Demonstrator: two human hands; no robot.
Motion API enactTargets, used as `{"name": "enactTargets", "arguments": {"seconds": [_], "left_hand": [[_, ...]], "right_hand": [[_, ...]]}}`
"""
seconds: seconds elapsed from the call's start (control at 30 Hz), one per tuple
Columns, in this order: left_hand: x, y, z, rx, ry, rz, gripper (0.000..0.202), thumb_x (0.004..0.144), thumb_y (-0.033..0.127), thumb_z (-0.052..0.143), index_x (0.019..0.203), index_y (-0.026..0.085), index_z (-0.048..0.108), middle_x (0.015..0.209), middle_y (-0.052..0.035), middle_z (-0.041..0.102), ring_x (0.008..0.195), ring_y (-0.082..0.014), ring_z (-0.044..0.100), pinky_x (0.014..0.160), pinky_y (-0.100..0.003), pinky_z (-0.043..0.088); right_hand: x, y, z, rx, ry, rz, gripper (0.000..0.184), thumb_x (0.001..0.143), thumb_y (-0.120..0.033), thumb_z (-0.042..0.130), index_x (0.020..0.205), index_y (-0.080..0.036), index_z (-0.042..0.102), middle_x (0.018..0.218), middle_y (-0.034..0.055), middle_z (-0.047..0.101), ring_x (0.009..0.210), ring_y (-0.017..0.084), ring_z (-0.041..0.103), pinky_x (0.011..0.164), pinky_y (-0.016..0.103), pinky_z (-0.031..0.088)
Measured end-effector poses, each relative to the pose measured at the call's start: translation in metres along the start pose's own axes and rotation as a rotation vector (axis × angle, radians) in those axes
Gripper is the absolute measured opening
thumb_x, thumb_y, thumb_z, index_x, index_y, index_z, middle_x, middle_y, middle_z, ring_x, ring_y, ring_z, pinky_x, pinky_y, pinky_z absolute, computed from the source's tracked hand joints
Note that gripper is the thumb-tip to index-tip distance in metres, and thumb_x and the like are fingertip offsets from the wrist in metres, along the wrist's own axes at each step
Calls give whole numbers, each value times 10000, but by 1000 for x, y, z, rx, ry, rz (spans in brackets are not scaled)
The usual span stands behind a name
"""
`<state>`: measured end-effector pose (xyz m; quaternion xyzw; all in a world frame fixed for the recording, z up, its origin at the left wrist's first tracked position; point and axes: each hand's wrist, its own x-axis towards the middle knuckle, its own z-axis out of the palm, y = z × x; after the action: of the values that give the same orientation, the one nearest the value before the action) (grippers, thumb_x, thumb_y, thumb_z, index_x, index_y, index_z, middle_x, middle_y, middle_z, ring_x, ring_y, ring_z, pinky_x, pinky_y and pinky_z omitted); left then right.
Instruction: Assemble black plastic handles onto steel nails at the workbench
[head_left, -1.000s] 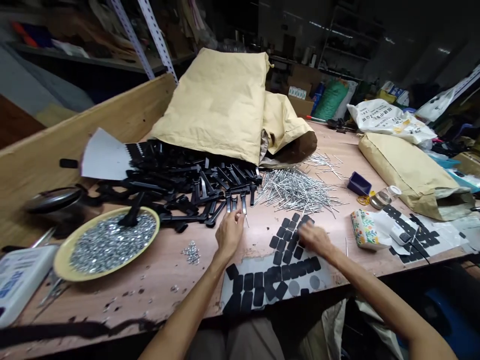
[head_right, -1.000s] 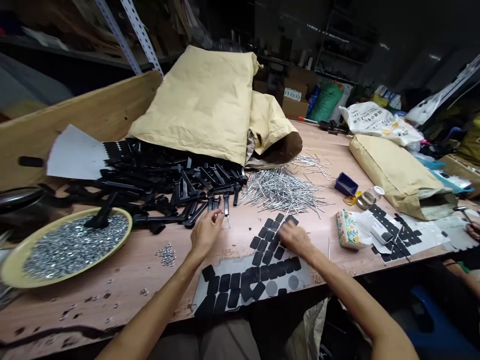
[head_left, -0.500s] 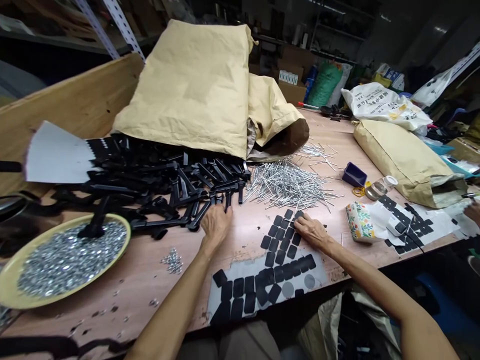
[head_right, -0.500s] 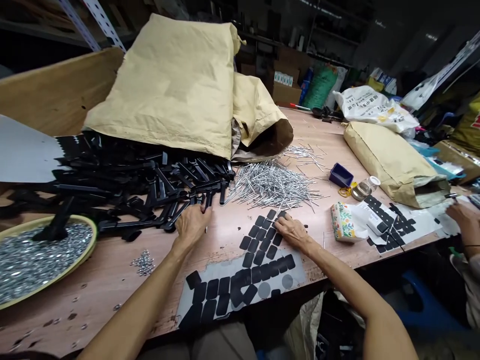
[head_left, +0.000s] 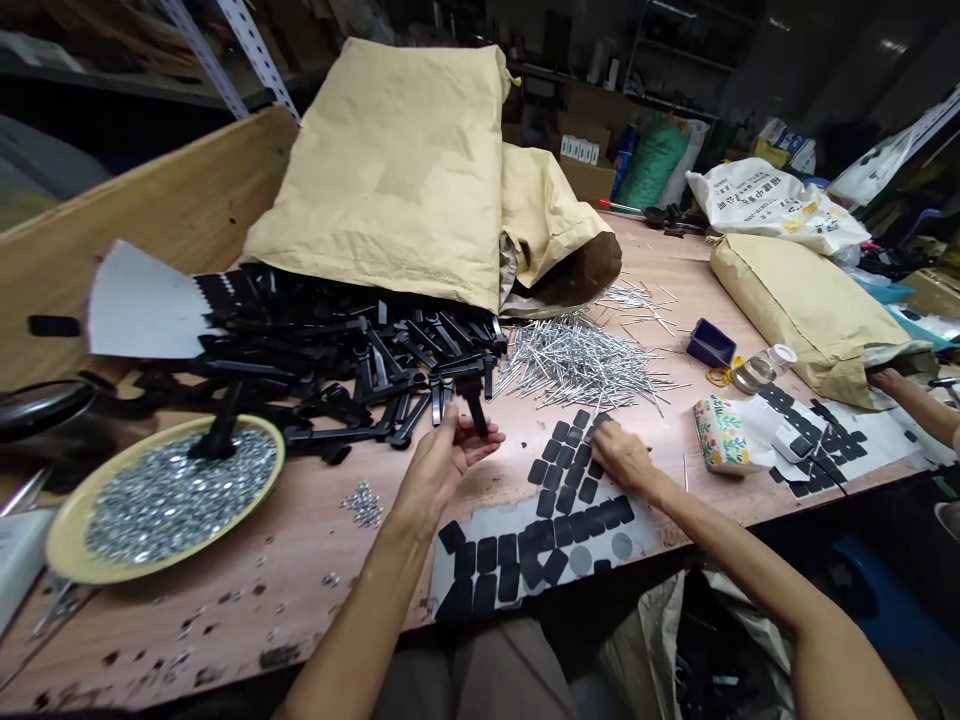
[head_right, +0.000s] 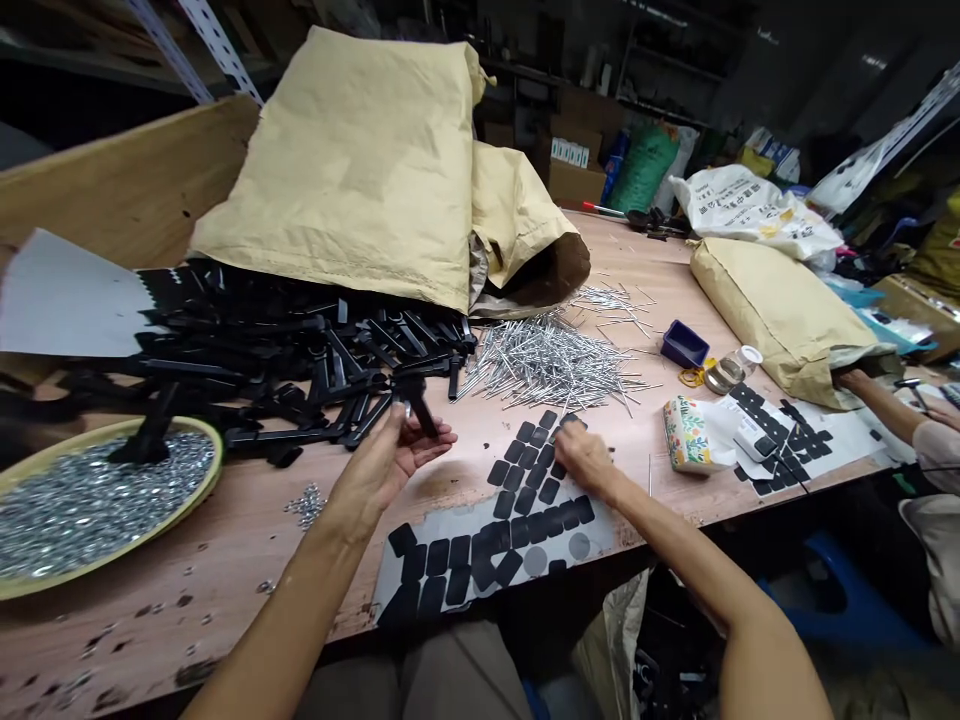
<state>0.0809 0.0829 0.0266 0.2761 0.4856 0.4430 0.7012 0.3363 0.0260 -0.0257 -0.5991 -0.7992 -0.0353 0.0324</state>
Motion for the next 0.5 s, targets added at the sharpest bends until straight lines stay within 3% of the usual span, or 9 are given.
{"name": "enactTargets", "arguments": {"seconds": [0.07, 0.13, 0.23, 0.33, 0.43, 0.5], "left_hand": [[-13, -1, 0, -58, -23, -85, 168, 779, 229, 606, 660, 110, 595, 641, -55, 667, 581, -139, 661, 640, -252, 562], [-25, -5, -3, -47, -34, -151, 51, 685, 112, 666, 673, 105, 617, 649, -32, 665, 560, -118, 650, 606, -214, 552], [-44, -14, -14, 21, -47, -172, 213, 571, 53, 726, 747, 120, 626, 675, 1, 652, 546, -108, 647, 553, -182, 537], [-60, -22, -26, 52, -48, -107, 367, 530, 74, 764, 853, 154, 608, 680, 51, 596, 543, -107, 651, 547, -180, 539], [-73, -26, -30, -9, -39, -96, 522, 524, 32, 756, 977, 205, 562, 709, 80, 584, 554, -107, 659, 554, -183, 543], [-85, -28, -30, -69, -61, -197, 530, 554, -13, 722, 1009, 198, 548, 709, 64, 622, 548, -102, 651, 547, -175, 535]], "right_hand": [[-16, -18, -6, 45, 57, -173, 220, 886, -170, 448, 693, -180, 552, 704, 33, 555, 658, 139, 504, 474, 224, 332], [-38, -32, -21, 121, 205, -141, 212, 886, -192, 445, 709, -191, 561, 698, 23, 560, 654, 135, 515, 503, 226, 359], [-85, -38, -52, 249, 507, 279, 168, 880, -233, 454, 766, -197, 573, 717, 12, 570, 655, 132, 532, 589, 235, 415], [-146, -39, -71, 305, 708, 752, 185, 859, -337, 477, 792, -190, 566, 740, 12, 573, 677, 145, 543, 638, 261, 441], [-208, -52, -70, 327, 682, 1075, 319, 824, -470, 465, 803, -171, 576, 746, 35, 592, 680, 168, 548, 658, 305, 452], [-236, -62, -65, 311, 560, 1133, 415, 782, -549, 473, 838, -159, 603, 783, 69, 615, 701, 197, 561, 682, 347, 459]]}}
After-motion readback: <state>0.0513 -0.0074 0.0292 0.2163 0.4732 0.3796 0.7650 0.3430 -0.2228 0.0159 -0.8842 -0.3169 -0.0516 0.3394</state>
